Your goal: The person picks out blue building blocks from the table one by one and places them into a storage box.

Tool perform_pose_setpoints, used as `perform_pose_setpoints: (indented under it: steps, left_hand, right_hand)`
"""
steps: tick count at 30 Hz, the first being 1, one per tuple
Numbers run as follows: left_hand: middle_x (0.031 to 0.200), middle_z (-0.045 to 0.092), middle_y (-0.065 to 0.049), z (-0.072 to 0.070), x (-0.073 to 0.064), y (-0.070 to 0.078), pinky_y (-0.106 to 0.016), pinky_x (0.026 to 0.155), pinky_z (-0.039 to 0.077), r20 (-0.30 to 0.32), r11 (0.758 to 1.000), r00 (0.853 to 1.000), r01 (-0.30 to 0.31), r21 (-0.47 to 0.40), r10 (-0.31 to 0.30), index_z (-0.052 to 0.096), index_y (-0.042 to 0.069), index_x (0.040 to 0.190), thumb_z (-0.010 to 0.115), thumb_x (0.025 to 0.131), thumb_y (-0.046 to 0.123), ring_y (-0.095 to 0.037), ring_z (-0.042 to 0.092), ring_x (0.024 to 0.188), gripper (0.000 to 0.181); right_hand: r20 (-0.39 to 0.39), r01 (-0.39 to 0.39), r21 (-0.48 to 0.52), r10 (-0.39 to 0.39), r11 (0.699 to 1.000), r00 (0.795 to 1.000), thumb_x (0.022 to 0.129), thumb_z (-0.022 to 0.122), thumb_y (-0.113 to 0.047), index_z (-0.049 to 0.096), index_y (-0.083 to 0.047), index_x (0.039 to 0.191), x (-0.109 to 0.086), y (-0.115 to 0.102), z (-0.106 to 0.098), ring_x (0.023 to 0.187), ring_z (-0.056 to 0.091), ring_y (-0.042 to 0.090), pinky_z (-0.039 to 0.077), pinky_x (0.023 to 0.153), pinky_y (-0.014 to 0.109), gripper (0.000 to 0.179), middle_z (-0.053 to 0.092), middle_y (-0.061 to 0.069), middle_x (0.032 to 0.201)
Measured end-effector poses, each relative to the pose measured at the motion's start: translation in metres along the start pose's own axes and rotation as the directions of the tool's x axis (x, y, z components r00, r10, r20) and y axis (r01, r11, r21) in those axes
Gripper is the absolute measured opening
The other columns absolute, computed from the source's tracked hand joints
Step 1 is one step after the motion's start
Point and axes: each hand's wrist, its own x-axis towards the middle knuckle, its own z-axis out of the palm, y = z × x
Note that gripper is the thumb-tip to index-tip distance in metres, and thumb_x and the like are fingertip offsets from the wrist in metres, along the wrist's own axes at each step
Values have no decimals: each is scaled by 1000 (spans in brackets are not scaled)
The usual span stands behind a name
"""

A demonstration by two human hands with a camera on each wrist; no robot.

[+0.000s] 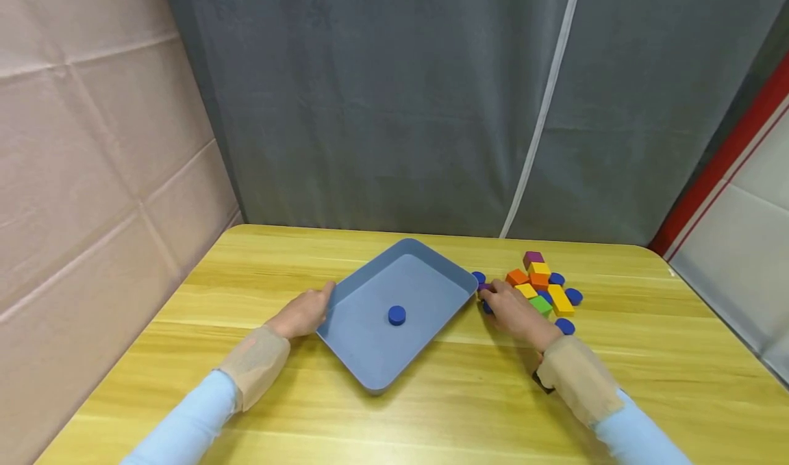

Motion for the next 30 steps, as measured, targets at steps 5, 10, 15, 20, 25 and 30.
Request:
perform_pose_setpoints:
  steps: [5, 10, 15, 20, 25, 30]
  left_hand:
    - [62, 49, -8, 1, 1, 0, -28, 51, 40, -9, 1000, 1000, -3, 2, 3, 38, -4, 109, 50, 81, -5, -17, 48, 56, 31]
    - [64, 50, -9, 2, 1, -1, -29, 51, 41, -21, 1000, 1000, -3, 18, 3, 39, -5, 110, 50, 80, -4, -18, 49, 58, 32]
    - [66, 52, -11, 3, 1, -1, -30, 53, 42, -23, 1000, 1000, -1, 22, 2, 39, -5, 111, 51, 79, -4, -19, 51, 60, 34]
    - [67, 53, -12, 4, 1, -1, -30, 53, 43, -18, 1000, 1000, 5, 23, -4, 38, -6, 113, 52, 79, -4, -19, 51, 60, 36]
    - [66, 52, -12, 4, 0, -1, -30, 53, 42, -19, 1000, 1000, 6, 27, -6, 38, -7, 114, 51, 80, -4, -19, 51, 59, 36]
    - [65, 51, -11, 4, 1, -2, -30, 52, 42, -30, 999, 1000, -2, 32, 3, 39, -6, 112, 50, 81, -3, -19, 50, 59, 34]
  right_hand:
    - [2, -6, -29, 6, 1000, 1000, 66, 74, -2, 63, 2, 90, -1, -2, -1, 68, 48, 22, 49, 66, 35, 26, 50, 15, 79]
    - [7, -11, -54, 11, 999, 1000, 67, 74, -2, 62, 2, 88, 0, -3, -2, 66, 46, 22, 48, 62, 34, 25, 49, 14, 77]
    - [-18, -4, -74, 3, 997, 1000, 68, 73, 0, 60, 3, 83, -1, -4, 0, 65, 47, 23, 47, 59, 35, 20, 50, 15, 76]
    - [24, -7, -76, 9, 997, 1000, 70, 71, -1, 59, 3, 81, -1, -5, -1, 66, 50, 25, 48, 60, 38, 17, 53, 18, 80]
    - [101, -21, -88, 30, 996, 994, 71, 71, -3, 60, 2, 83, -1, -8, -2, 67, 51, 23, 46, 68, 41, 17, 55, 14, 76]
    - [79, 6, -70, 0, 998, 997, 71, 70, -1, 60, 4, 81, -3, -9, -2, 61, 51, 20, 49, 63, 34, 15, 55, 12, 72]
